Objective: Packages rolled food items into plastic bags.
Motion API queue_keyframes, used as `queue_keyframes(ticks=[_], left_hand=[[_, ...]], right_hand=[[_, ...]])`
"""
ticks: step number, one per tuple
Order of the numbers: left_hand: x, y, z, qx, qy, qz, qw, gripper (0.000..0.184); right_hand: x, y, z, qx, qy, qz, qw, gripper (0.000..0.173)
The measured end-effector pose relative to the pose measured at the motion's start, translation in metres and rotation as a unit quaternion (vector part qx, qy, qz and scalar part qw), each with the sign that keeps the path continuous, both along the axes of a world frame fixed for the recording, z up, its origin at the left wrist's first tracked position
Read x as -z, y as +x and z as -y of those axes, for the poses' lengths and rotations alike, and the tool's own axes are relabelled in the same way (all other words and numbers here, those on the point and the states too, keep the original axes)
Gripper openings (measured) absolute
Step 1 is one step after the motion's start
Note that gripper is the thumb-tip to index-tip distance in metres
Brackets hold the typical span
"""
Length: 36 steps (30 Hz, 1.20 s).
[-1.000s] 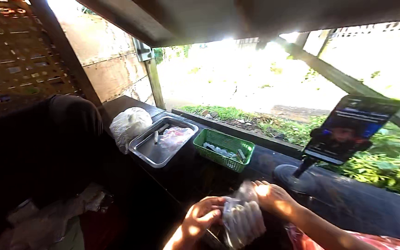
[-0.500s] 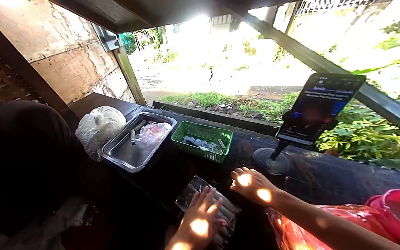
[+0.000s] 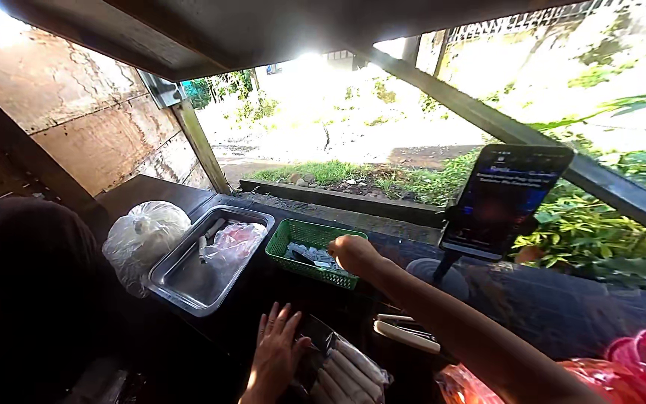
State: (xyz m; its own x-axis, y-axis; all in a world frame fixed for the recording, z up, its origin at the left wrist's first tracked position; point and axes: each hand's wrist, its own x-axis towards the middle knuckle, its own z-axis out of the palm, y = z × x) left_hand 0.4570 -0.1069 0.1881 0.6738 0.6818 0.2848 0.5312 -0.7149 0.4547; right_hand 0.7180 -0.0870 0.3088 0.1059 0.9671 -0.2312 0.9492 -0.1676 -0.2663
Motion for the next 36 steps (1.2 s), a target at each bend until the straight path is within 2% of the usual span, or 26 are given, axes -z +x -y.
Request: queue_keyframes(ticks=[3,7,11,17,23,33,36], left_hand=[[0.014,-0.012,-0.011,-0.046,-0.020,0.024,0.998,0.041],[0.026,-0.010,-0.010,-0.053,0.050,0.047,0.996,0.036],[0.029,-0.011,-0.012,-0.059,0.055,0.068,0.994,0.029],[0.028,-0.011,-0.010,-0.068,0.049,0.089,0.993,0.022],[0.022,-0.012,-0.007,-0.072,0.016,0.088,0.993,0.021],[0.017,-0.015,-0.009,-0.068,-0.040,0.109,0.991,0.020],[0.015,-0.015,-0.008,-0.067,-0.049,0.114,0.990,0.020]], right_hand=[[-0.001,-0.017,-0.030,0.081,-0.110,0.020,0.990,0.023],[0.010,-0.022,-0.046,0.085,-0.136,0.029,0.987,0.023],[0.021,-0.018,-0.054,0.058,-0.130,0.034,0.989,0.022],[0.030,-0.012,-0.061,0.066,-0.134,0.019,0.989,0.027],[0.034,-0.011,-0.060,0.063,-0.126,0.026,0.990,0.031],[0.027,-0.012,-0.054,0.060,-0.115,0.057,0.990,0.027],[0.017,-0.008,-0.047,0.064,-0.078,0.027,0.994,0.026]])
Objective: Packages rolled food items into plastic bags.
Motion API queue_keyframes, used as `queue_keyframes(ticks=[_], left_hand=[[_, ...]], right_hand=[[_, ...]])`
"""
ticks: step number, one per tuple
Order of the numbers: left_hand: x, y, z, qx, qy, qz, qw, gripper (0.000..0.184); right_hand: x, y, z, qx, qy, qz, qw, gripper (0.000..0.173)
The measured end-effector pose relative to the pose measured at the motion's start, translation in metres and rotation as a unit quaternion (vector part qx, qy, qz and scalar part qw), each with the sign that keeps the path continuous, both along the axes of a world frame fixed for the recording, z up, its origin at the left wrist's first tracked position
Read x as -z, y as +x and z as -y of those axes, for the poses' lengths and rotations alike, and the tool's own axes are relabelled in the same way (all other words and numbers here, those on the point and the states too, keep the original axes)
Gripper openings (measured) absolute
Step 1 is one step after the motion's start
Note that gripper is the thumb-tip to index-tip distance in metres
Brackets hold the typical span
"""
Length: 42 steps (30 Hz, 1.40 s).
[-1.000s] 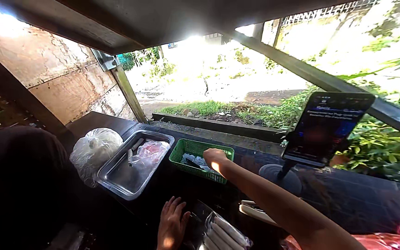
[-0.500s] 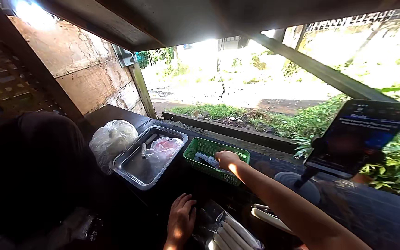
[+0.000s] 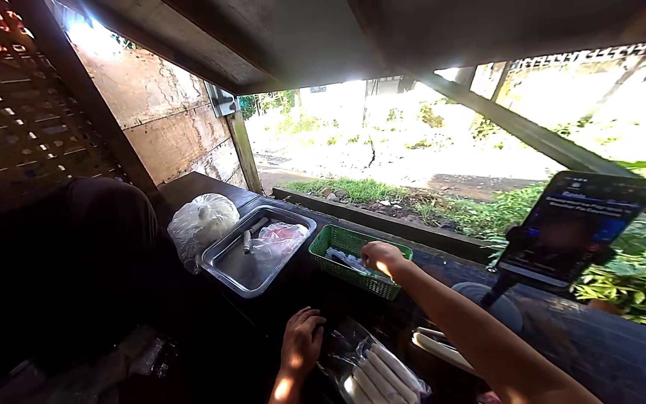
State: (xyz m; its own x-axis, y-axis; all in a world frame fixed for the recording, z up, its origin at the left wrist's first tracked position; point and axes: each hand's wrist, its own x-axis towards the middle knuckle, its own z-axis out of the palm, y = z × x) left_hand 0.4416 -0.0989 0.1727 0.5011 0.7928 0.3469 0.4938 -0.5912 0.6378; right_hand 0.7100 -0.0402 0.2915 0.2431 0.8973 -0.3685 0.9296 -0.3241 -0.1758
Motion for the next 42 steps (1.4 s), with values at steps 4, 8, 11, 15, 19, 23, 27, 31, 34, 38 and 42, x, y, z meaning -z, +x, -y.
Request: queue_keyframes(ticks=[4,8,11,15,19,23,27,31,34,38,42], left_hand=[[-0.004,-0.001,0.001,0.007,-0.022,-0.006,1.000,0.021],[-0.005,-0.001,0.001,0.014,-0.026,-0.014,0.999,0.021],[-0.010,-0.003,-0.002,0.019,-0.067,-0.013,0.998,0.022],[-0.032,-0.005,0.001,0.011,-0.182,-0.009,0.983,0.029],[-0.061,0.002,0.023,0.003,-0.268,0.090,0.959,0.029],[-0.077,0.011,0.038,0.046,-0.322,0.236,0.916,0.030],[-0.094,0.008,0.040,0.034,-0.327,0.191,0.925,0.017],[-0.092,-0.006,0.044,0.038,-0.293,0.053,0.954,0.020],[-0.090,-0.011,0.049,0.055,-0.279,-0.058,0.957,0.025],[-0.087,-0.021,0.046,-0.010,-0.276,-0.160,0.948,0.032],[-0.079,-0.021,0.041,-0.075,-0.296,-0.226,0.925,0.040]], right_hand=[[-0.006,0.012,0.015,0.048,0.124,-0.157,0.979,0.023],[-0.010,0.013,0.034,0.087,0.192,-0.238,0.948,0.023],[-0.015,0.011,0.044,0.118,0.191,-0.243,0.944,0.025],[-0.013,0.007,0.056,0.130,0.216,-0.268,0.930,0.025],[-0.019,-0.029,0.084,0.120,0.230,-0.439,0.860,0.018],[-0.017,-0.072,0.113,0.065,0.231,-0.514,0.824,0.006],[-0.012,-0.087,0.123,0.023,0.197,-0.513,0.835,0.004],[0.000,-0.079,0.124,-0.139,0.161,-0.392,0.895,0.015],[-0.001,-0.082,0.128,-0.174,0.086,-0.296,0.935,0.018],[0.013,-0.069,0.117,-0.122,0.108,-0.257,0.953,0.018],[0.023,-0.061,0.103,-0.001,0.058,-0.263,0.963,0.017]])
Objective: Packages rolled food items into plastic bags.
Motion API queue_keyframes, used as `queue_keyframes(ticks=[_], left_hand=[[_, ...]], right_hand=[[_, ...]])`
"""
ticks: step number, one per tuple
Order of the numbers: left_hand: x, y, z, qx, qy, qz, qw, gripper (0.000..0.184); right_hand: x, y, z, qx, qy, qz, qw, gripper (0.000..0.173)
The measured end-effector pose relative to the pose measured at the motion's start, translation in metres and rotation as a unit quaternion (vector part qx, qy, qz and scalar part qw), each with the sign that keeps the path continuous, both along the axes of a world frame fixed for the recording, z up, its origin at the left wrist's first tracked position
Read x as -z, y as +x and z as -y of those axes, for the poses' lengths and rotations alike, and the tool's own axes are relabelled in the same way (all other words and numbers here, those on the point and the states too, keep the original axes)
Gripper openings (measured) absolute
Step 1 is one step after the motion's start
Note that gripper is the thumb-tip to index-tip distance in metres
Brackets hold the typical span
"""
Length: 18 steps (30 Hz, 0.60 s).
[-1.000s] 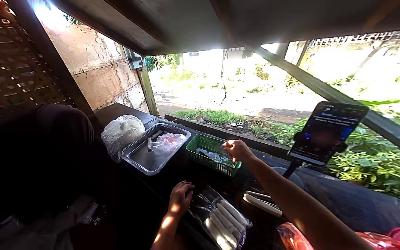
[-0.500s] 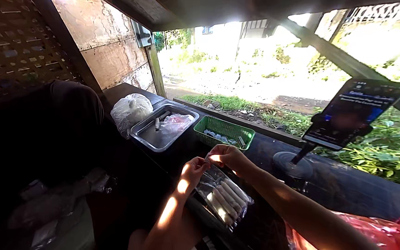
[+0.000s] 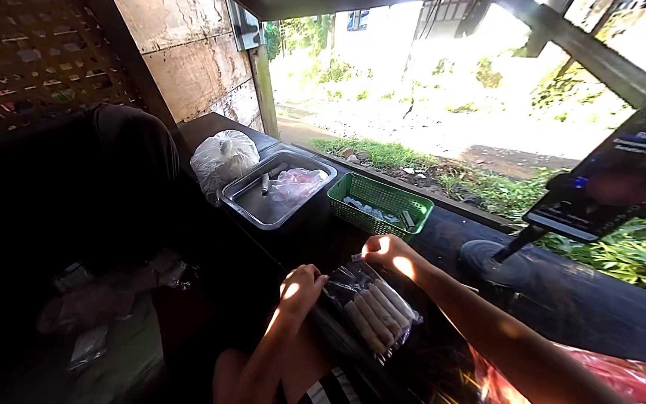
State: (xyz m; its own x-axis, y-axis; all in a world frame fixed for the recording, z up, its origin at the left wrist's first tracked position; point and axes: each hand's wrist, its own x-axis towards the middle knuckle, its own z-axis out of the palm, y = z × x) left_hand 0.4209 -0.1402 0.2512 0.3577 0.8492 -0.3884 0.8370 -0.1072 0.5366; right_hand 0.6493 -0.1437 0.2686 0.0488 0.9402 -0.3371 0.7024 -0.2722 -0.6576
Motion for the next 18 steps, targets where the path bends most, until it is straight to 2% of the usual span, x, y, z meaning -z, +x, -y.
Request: queue_keyframes(ticks=[4,8,12,15,18], left_hand=[[0.001,0.014,0.001,0.005,0.002,-0.057,0.998,0.041],[0.001,0.019,0.000,0.018,-0.011,-0.089,0.996,0.037],[0.003,0.017,0.001,0.007,-0.002,-0.070,0.998,0.036],[0.005,0.013,0.002,-0.004,0.009,-0.016,1.000,0.052],[0.011,0.012,-0.002,0.029,0.005,0.064,0.998,0.064]], right_hand=[[0.016,-0.001,-0.012,0.016,-0.067,0.026,0.997,0.018],[0.020,-0.005,-0.017,0.016,-0.083,0.035,0.996,0.017],[0.026,-0.003,-0.015,0.015,-0.034,0.007,0.999,0.015],[0.026,-0.002,-0.003,0.019,0.032,-0.080,0.996,0.012],[0.015,-0.005,0.017,-0.011,0.096,-0.140,0.985,0.008]])
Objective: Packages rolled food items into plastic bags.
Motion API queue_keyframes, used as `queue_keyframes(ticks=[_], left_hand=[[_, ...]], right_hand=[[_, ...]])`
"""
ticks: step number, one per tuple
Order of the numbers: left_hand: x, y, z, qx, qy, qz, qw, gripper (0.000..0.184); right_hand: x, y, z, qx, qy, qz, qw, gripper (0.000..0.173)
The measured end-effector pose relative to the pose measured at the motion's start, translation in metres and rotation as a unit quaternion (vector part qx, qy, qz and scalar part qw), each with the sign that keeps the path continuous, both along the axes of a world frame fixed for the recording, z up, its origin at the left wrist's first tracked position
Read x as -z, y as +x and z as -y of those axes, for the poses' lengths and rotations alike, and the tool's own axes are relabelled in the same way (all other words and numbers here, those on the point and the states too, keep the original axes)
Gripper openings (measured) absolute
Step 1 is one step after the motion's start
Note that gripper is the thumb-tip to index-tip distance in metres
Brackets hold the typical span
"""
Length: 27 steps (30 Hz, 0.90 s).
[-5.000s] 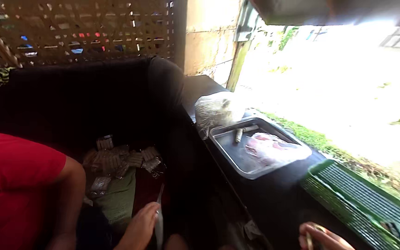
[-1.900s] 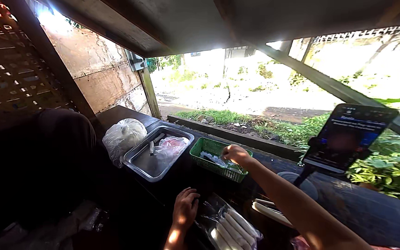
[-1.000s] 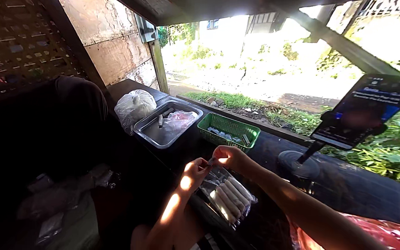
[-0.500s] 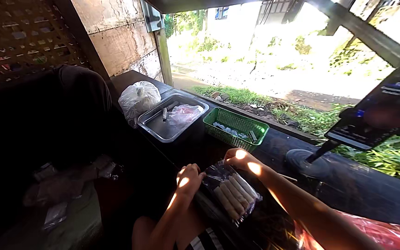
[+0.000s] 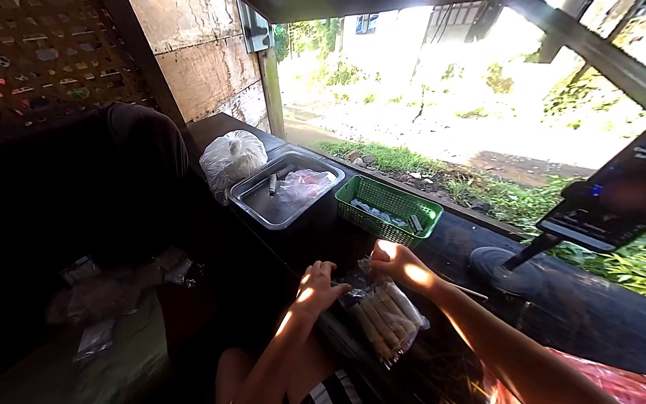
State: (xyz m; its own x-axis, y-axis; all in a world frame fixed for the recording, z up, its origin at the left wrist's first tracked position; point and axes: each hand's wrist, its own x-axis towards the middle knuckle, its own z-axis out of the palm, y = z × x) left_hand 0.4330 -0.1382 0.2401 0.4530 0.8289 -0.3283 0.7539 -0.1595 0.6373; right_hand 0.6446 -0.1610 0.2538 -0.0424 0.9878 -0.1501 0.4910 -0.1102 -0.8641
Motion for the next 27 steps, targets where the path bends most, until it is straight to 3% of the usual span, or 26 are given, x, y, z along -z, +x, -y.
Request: queue_keyframes(ticks=[4,7,10,15,22,24,27], left_hand=[[-0.003,-0.001,-0.005,0.059,-0.053,0.056,0.995,0.058],[-0.014,-0.012,-0.003,0.084,-0.074,0.130,0.985,0.030],[-0.039,-0.022,0.007,0.080,-0.048,0.175,0.980,0.021],[-0.079,-0.024,0.027,0.062,0.145,0.185,0.970,0.019],[-0.084,-0.024,0.033,0.069,0.374,0.163,0.910,0.017],[-0.086,-0.028,0.038,0.075,0.357,0.191,0.911,0.017],[-0.085,-0.032,0.046,0.074,0.223,0.260,0.937,0.017]], right_hand=[[-0.014,-0.003,0.028,-0.019,0.159,0.007,0.987,0.008],[-0.022,-0.002,0.046,0.019,0.210,-0.022,0.977,0.005],[-0.032,0.001,0.061,0.059,0.228,-0.072,0.969,0.008],[-0.046,0.002,0.067,0.081,0.303,-0.127,0.941,0.016],[-0.044,0.002,0.069,0.080,0.332,-0.125,0.931,0.016],[-0.050,0.000,0.078,0.088,0.311,-0.143,0.936,0.017],[-0.051,0.004,0.089,0.075,0.269,-0.183,0.942,0.022]])
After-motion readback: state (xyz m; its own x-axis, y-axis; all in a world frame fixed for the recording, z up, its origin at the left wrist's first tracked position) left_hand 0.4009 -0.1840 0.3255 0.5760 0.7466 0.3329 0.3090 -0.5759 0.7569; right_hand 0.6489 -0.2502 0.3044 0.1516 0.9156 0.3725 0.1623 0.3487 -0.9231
